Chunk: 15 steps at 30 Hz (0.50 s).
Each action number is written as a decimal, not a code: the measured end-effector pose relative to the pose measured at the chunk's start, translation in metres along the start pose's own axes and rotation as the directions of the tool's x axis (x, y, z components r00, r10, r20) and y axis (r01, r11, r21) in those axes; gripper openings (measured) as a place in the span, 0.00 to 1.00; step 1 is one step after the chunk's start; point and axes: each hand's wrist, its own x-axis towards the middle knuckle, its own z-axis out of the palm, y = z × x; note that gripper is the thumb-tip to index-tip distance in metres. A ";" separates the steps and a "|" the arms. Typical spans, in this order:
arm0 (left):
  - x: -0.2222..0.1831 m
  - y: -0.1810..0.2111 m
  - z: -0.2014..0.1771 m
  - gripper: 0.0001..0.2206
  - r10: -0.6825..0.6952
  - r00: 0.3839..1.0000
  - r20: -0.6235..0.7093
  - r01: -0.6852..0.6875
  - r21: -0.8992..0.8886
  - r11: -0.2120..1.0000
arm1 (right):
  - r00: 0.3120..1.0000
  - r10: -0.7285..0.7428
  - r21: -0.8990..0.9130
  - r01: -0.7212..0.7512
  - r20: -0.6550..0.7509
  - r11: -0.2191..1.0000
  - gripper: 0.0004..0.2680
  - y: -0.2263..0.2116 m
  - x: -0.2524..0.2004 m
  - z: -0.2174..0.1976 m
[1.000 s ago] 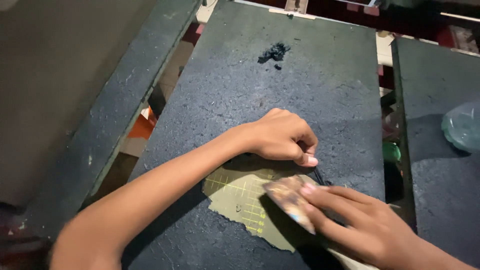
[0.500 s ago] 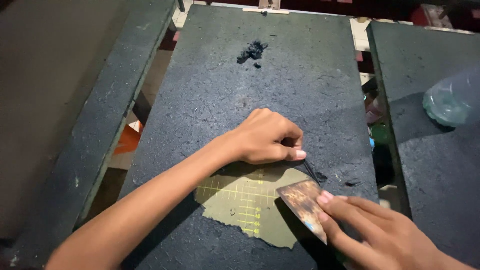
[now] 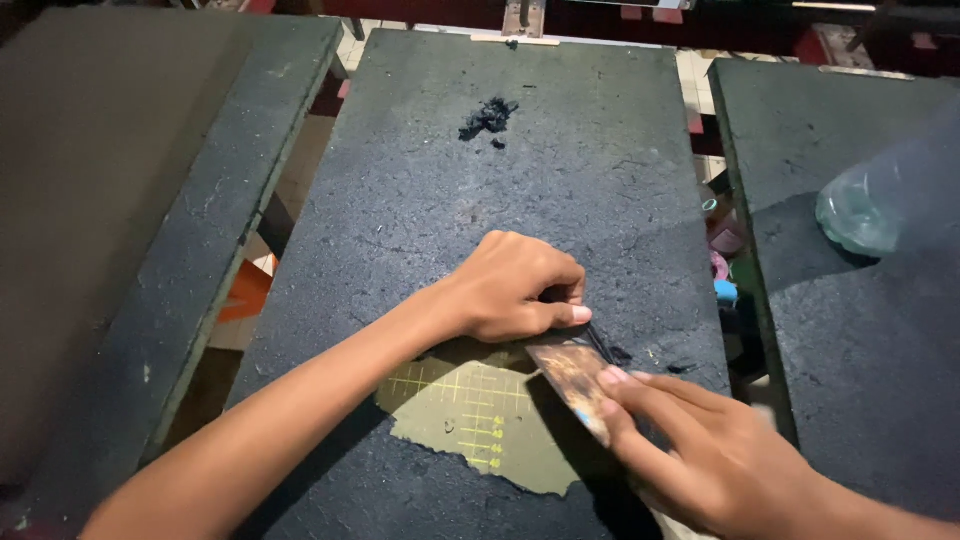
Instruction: Scraping dried ink residue from a screen printing platen using a putty knife and liquid solvent.
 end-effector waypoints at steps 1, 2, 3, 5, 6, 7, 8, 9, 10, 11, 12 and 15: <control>-0.001 0.001 -0.001 0.12 0.000 1.000 0.002 0.000 0.001 1.000 | 1.000 0.001 0.001 -0.001 -0.002 1.000 0.08 -0.002 -0.003 -0.001; -0.001 0.002 -0.002 0.13 0.008 1.000 -0.002 -0.008 -0.004 1.000 | 1.000 -0.007 0.017 0.007 0.003 1.000 0.09 -0.004 -0.006 -0.002; -0.001 0.003 -0.003 0.14 0.019 1.000 -0.005 -0.019 -0.013 1.000 | 1.000 -0.013 0.032 0.012 0.011 0.999 0.11 -0.005 -0.010 -0.005; -0.001 0.005 -0.002 0.13 0.011 1.000 -0.012 -0.011 -0.001 1.000 | 0.999 -0.028 0.002 0.028 0.022 1.000 0.13 -0.014 -0.007 -0.006; -0.001 0.005 -0.002 0.12 0.000 1.000 -0.021 0.000 0.011 1.000 | 0.998 -0.045 -0.026 0.046 0.033 0.999 0.15 -0.018 -0.005 -0.007; -0.001 0.007 -0.003 0.12 0.001 1.000 -0.022 -0.001 0.015 1.000 | 0.999 -0.045 -0.029 0.046 0.030 0.999 0.15 -0.024 -0.005 -0.006; -0.001 0.008 -0.004 0.11 -0.006 1.000 -0.020 0.006 0.011 1.000 | 0.998 -0.065 -0.013 0.065 -0.001 0.998 0.10 -0.031 -0.005 -0.005; -0.002 0.009 -0.003 0.11 -0.016 1.000 -0.019 0.016 0.006 1.000 | 0.996 -0.086 0.006 0.086 -0.031 0.996 0.06 -0.038 -0.006 -0.004; -0.003 0.010 -0.005 0.11 -0.017 1.000 -0.019 0.017 0.008 1.000 | 0.996 -0.087 0.006 0.088 -0.033 0.996 0.06 -0.042 -0.013 0.009; -0.004 0.011 -0.007 0.11 -0.007 1.000 -0.029 0.006 -0.026 1.000 | 0.991 -0.122 -0.018 0.121 -0.055 0.993 0.09 -0.045 -0.021 0.021; -0.004 0.013 -0.008 0.11 0.003 0.999 -0.039 -0.005 -0.059 0.998 | 0.985 -0.156 -0.043 0.153 -0.075 0.987 0.13 -0.048 -0.029 0.033; -0.003 0.029 -0.043 0.37 -0.108 0.994 0.033 0.110 -0.489 0.865 | 0.997 0.010 0.304 0.014 -0.078 0.953 0.13 -0.054 -0.019 0.025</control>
